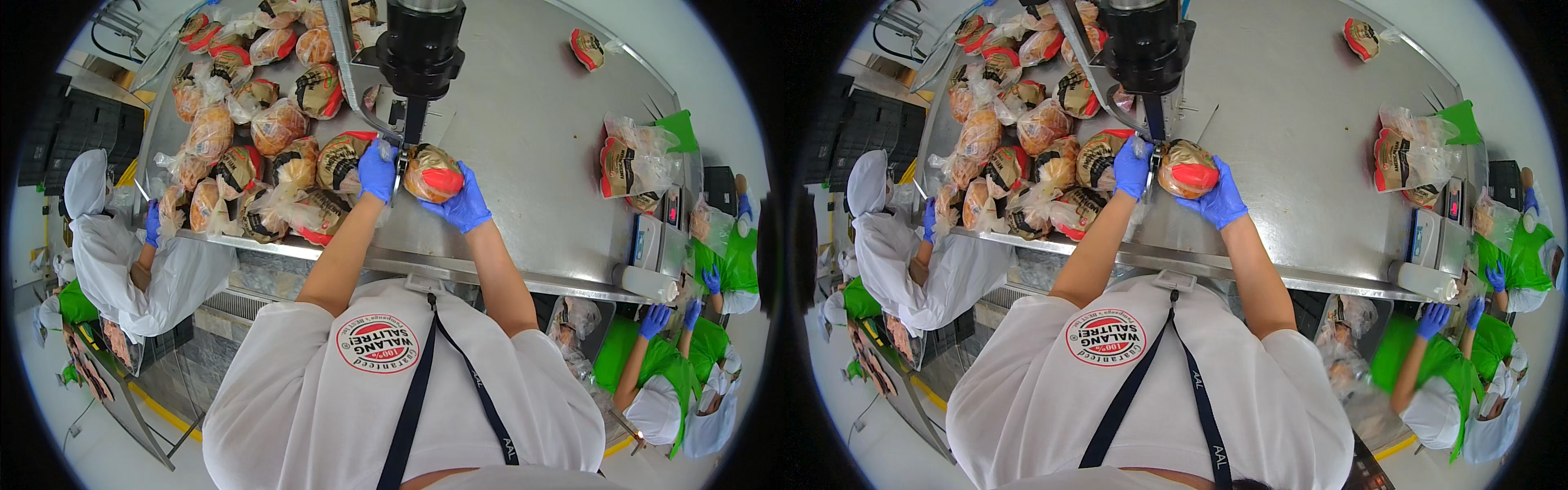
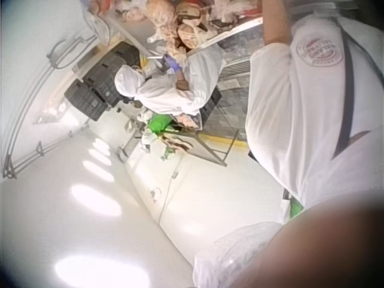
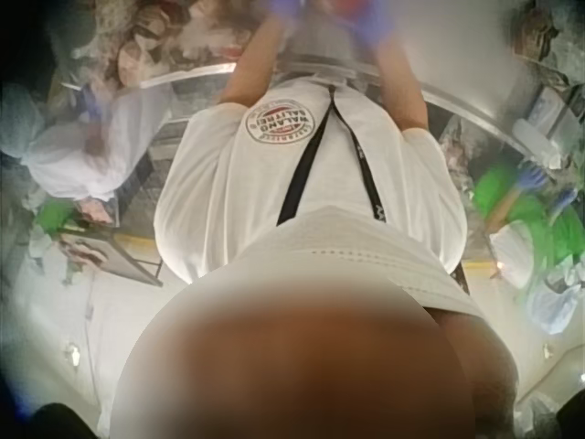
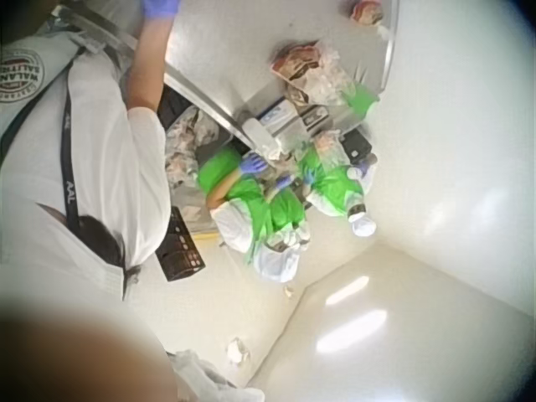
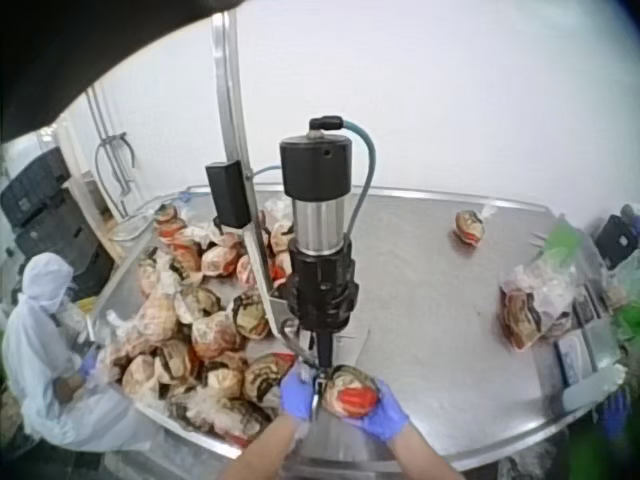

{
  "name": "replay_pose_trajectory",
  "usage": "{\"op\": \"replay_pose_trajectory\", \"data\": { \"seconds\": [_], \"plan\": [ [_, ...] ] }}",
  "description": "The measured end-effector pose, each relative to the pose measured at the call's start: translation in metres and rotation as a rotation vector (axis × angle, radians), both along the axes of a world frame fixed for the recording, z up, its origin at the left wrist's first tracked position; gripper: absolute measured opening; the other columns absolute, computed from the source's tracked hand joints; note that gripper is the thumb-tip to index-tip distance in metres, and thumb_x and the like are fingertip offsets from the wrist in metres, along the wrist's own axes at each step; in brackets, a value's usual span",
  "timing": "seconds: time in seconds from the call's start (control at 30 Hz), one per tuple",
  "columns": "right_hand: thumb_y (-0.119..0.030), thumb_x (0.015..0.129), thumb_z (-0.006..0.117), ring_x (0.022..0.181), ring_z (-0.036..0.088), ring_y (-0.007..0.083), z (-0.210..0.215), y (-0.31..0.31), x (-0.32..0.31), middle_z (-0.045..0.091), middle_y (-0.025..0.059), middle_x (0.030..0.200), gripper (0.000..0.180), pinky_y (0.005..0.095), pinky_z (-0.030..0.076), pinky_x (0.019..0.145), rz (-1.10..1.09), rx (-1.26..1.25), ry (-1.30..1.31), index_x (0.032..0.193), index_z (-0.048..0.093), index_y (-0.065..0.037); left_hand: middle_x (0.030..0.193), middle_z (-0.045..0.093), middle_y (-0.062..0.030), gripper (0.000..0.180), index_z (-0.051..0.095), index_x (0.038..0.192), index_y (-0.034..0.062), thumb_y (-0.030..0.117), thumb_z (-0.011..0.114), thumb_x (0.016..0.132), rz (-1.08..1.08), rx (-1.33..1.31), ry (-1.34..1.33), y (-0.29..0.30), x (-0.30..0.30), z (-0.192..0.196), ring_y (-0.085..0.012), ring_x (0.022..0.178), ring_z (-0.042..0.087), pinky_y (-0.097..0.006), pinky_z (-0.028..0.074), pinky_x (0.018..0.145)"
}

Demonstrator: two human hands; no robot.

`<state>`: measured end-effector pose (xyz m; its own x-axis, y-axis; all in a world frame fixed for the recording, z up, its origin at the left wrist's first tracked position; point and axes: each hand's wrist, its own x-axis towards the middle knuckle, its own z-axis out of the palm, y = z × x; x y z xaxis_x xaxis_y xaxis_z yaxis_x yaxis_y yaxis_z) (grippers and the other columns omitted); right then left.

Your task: The person places round bread loaves into clear plastic bags, seals them using a handheld heat sealer, and stacks the finished packages on a stainless steel table. The process is repeated continuously with multiple loaves.

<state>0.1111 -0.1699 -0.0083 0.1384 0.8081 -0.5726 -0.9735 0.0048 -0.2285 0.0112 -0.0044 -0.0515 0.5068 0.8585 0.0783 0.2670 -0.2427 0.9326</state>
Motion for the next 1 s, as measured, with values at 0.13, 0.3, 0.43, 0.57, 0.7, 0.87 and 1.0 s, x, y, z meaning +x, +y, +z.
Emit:
{"op": "replay_pose_trajectory", "data": {
  "seconds": [0.13,0.3,0.43,0.57,0.7,0.87,1.0],
  "plan": [
    [-0.041,0.084,0.044,0.113,0.048,0.0297,0.000,0.015,0.002,0.048,0.0142,0.125,0.054,0.0494,0.040,0.093,-0.133,0.170,-0.036,0.126,0.041,-0.008,0.075,0.061,-0.0065,0.021,0.060,0.092,0.0001,0.015,0.064,0.078,-0.058,-0.211,-0.010,0.014,0.000,-0.001,-0.0146,0.065,0.055,-0.028,0.044,0.060],
    [-0.034,0.084,0.040,0.109,0.051,0.0299,-0.028,0.014,0.000,0.052,0.0153,0.119,0.049,0.0432,0.041,0.094,-0.208,0.169,-0.135,0.122,0.045,-0.003,0.068,0.056,0.0014,0.015,0.062,0.088,0.0029,0.015,0.063,0.079,-0.018,-0.496,-0.113,0.010,-0.001,0.035,-0.0083,0.058,0.048,-0.024,0.040,0.054],
    [-0.033,0.083,0.041,0.107,0.052,0.0295,-0.031,0.018,0.001,0.053,0.0159,0.118,0.050,0.0424,0.042,0.094,-0.289,0.223,-0.133,0.121,0.045,-0.001,0.063,0.049,0.0046,0.008,0.058,0.078,0.0082,0.015,0.062,0.079,-0.015,-0.698,-0.193,0.009,-0.009,0.044,-0.0053,0.054,0.042,-0.022,0.034,0.049],
    [-0.032,0.082,0.043,0.102,0.055,0.0287,-0.032,0.001,0.024,0.054,0.0165,0.115,0.051,0.0411,0.043,0.091,-0.224,0.381,-0.032,0.122,0.044,-0.001,0.063,0.046,0.0065,0.011,0.053,0.073,0.0111,0.014,0.062,0.079,-0.176,-0.828,-0.270,-0.016,-0.017,0.067,-0.0033,0.055,0.041,-0.019,0.031,0.049],
    [-0.029,0.083,0.052,0.096,0.058,0.0247,0.020,-0.014,0.010,0.054,0.0152,0.114,0.048,0.0392,0.048,0.083,0.021,0.280,0.050,0.125,0.042,-0.007,0.063,0.042,0.0055,0.006,0.055,0.075,0.0086,0.006,0.054,0.080,-0.217,-0.600,-0.350,-0.027,-0.050,0.142,-0.0036,0.053,0.038,-0.018,0.028,0.046],
    [-0.027,0.083,0.059,0.091,0.056,0.0248,0.033,-0.079,0.072,0.051,0.0109,0.112,0.042,0.0408,0.051,0.073,-0.458,0.102,-0.460,0.118,0.044,-0.010,0.064,0.039,0.0057,0.009,0.057,0.078,0.0071,0.012,0.051,0.083,0.008,-0.155,-0.303,0.021,-0.072,0.211,-0.0025,0.052,0.031,-0.018,0.023,0.046],
    [-0.025,0.073,0.069,0.075,0.054,0.0161,-0.025,-0.205,0.218,0.058,0.0064,0.081,0.034,0.0317,0.046,0.065,-1.084,-0.925,-1.232,0.095,0.057,-0.001,0.068,0.043,0.0018,0.024,0.058,0.090,0.0015,0.024,0.050,0.086,0.277,0.052,-0.330,0.058,-0.090,0.267,-0.0048,0.053,0.036,-0.017,0.027,0.049]
  ]
}}
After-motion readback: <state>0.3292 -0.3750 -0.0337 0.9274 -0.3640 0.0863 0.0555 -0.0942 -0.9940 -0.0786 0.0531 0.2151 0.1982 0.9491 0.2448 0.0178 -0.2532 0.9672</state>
